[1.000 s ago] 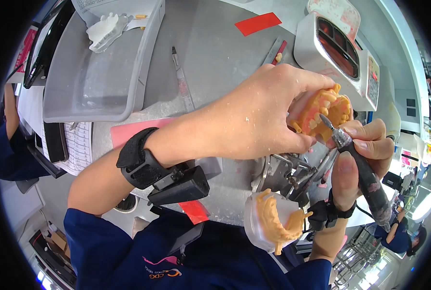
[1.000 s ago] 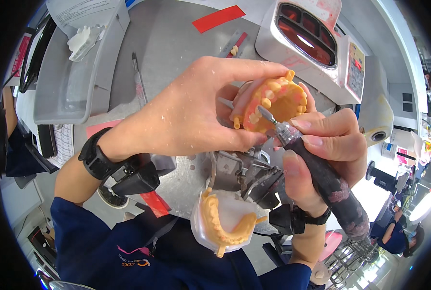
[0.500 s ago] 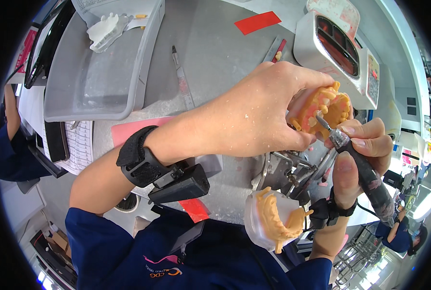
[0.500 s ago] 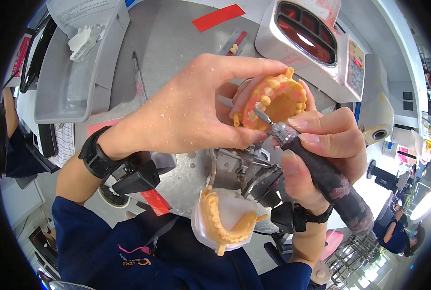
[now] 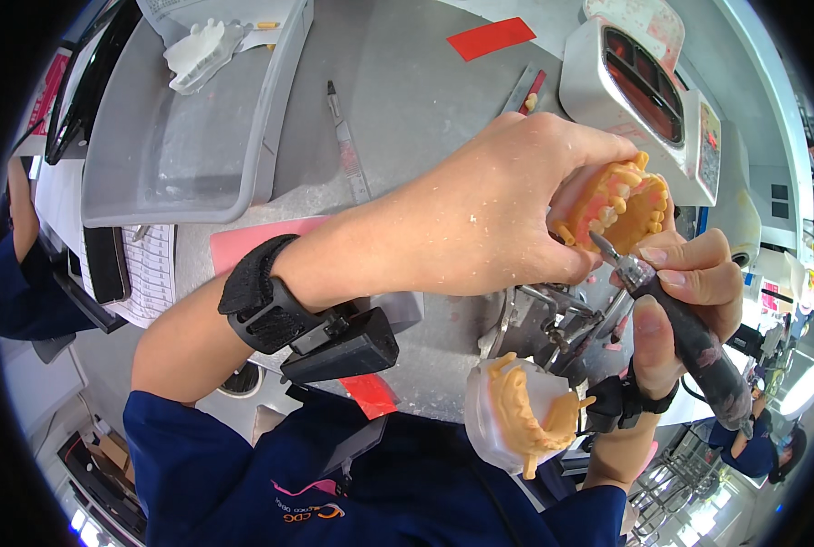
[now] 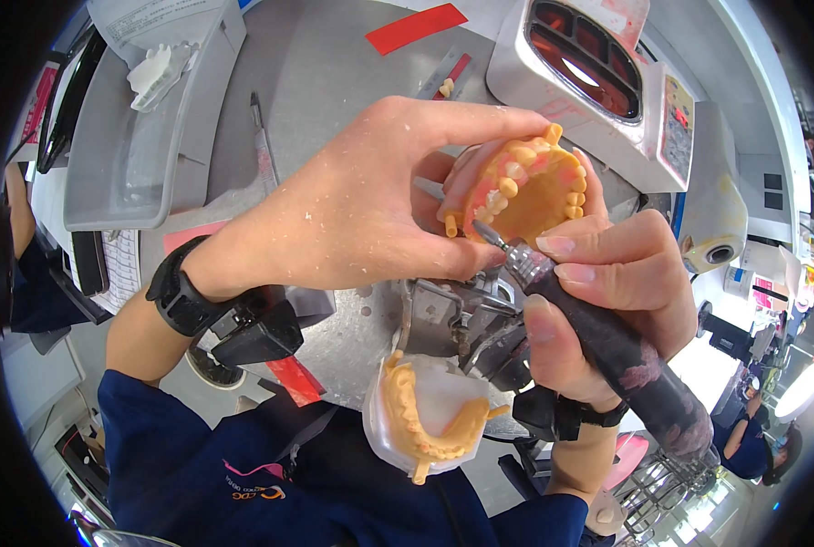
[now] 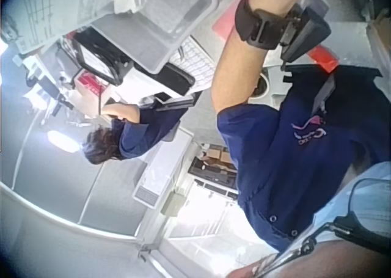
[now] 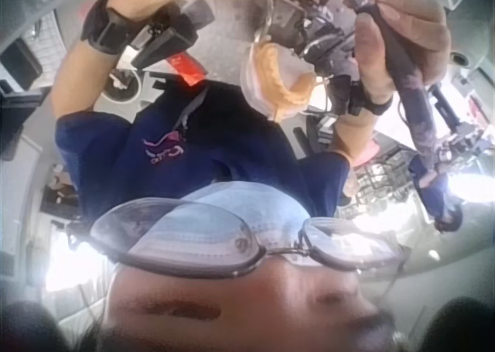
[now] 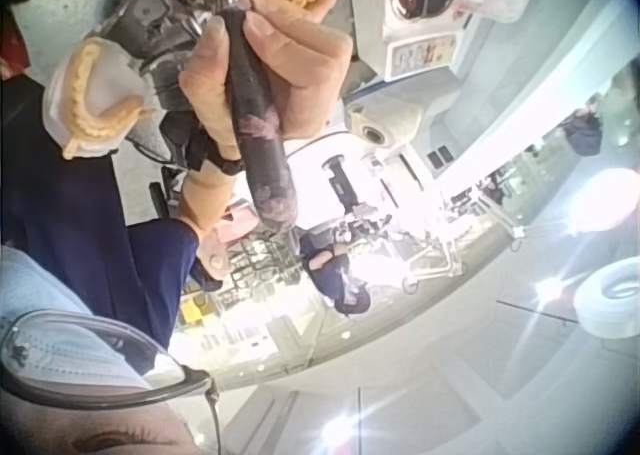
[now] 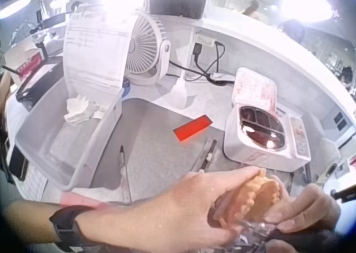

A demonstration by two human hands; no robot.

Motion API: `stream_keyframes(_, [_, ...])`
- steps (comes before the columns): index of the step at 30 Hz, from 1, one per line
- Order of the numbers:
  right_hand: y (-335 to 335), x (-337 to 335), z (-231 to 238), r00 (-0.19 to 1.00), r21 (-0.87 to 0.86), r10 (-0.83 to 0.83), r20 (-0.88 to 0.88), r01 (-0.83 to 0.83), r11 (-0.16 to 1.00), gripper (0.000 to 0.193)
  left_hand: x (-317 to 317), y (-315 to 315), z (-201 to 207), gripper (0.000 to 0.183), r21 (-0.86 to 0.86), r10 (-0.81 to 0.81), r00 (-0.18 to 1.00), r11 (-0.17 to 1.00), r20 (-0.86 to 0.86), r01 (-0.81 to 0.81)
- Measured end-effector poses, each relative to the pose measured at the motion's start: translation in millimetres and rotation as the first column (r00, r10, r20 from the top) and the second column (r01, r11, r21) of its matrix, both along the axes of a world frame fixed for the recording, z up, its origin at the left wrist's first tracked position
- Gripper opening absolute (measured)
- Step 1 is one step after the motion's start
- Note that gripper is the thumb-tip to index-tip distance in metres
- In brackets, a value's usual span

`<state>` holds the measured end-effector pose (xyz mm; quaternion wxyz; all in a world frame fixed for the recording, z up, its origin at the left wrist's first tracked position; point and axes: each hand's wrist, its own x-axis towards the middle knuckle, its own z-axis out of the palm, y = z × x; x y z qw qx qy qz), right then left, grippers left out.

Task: Using a rotary handpiece to grind and adjust a dental cast and mold on an articulator.

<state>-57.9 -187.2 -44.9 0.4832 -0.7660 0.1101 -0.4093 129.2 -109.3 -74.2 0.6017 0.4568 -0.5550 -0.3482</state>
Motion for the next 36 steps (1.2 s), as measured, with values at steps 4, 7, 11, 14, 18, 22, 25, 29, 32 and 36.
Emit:
stream_keyframes(4, [-9.2, -5.4, -4.0, 0.995, -0.144, 0.063, -0.072, -0.073, 0.987, 0.031, -0.3, 0.3, 0.3, 0.047, -0.013, -0.009, 1.0, 1.0, -0.007, 0.008])
stream_keyframes(7, [-7.6, -4.5, -3.2, 0.996, -0.146, 0.052, -0.07, -0.062, 0.987, 0.03, -0.9, 0.1, -1.3, 0.047, -0.024, 0.012, 1.0, 1.0, -0.008, -0.012])
stream_keyframes(11, [-4.6, -3.4, -1.0, 0.995, -0.112, 0.057, -0.082, -0.066, 0.992, 0.03, -1.3, 0.5, -0.6, 0.048, -0.013, 0.001, 1.0, 1.0, -0.002, -0.001])
stream_keyframes(14, [0.0, -1.1, 1.1, 1.0, -0.039, 0.029, -0.002, -0.029, 0.999, 0.031, -0.2, 1.0, 2.2, 0.048, -0.001, 0.003, 1.0, 1.0, -0.016, -0.003])
stream_keyframes(18, [3.2, -34.1, 18.5, 0.989, 0.182, -0.103, 0.107, 0.083, 0.98, 0.03, 7.9, 5.4, 10.8, 0.046, 0.17, -0.108, 0.99, 0.978, -0.095, 0.123])
stream_keyframes(22, [7.6, -143.4, 52.7, 0.907, 0.51, -0.269, -0.325, 0.408, 0.757, 0.019, 14.5, 4.3, 24.9, 0.064, 0.337, -0.234, 0.904, 0.871, -0.357, 0.358])
stream_keyframes(25, [13.5, -203.1, 34.4, 0.504, 0.15, -0.666, -0.55, 0.844, 0.516, 0.019, 17.7, 8.5, 19.8, 0.066, 0.249, -0.291, 0.927, 0.904, -0.237, 0.347])
stream_keyframes(29, [-7.6, -275.2, 14.4, 0.169, -0.286, -0.583, -0.795, 0.742, 0.606, 0.022, 18.6, 12.4, 28.5, 0.069, 0.298, -0.284, 0.916, 0.882, -0.283, 0.366])
stream_keyframes(32, [-9.7, -284.1, 0.4, 0.105, -0.468, -0.7, -0.707, 0.672, 0.574, 0.028, 19.9, 13.8, 26.7, 0.07, 0.287, -0.29, 0.909, 0.882, -0.299, 0.375])
stream_keyframes(36, [32.9, -209.3, 21.3, 0.285, -0.374, -0.825, -0.489, 0.785, 0.493, 0.043, 12.2, 19.3, 42.0, 0.082, 0.394, -0.226, 0.959, 0.908, 0.17, 0.144])
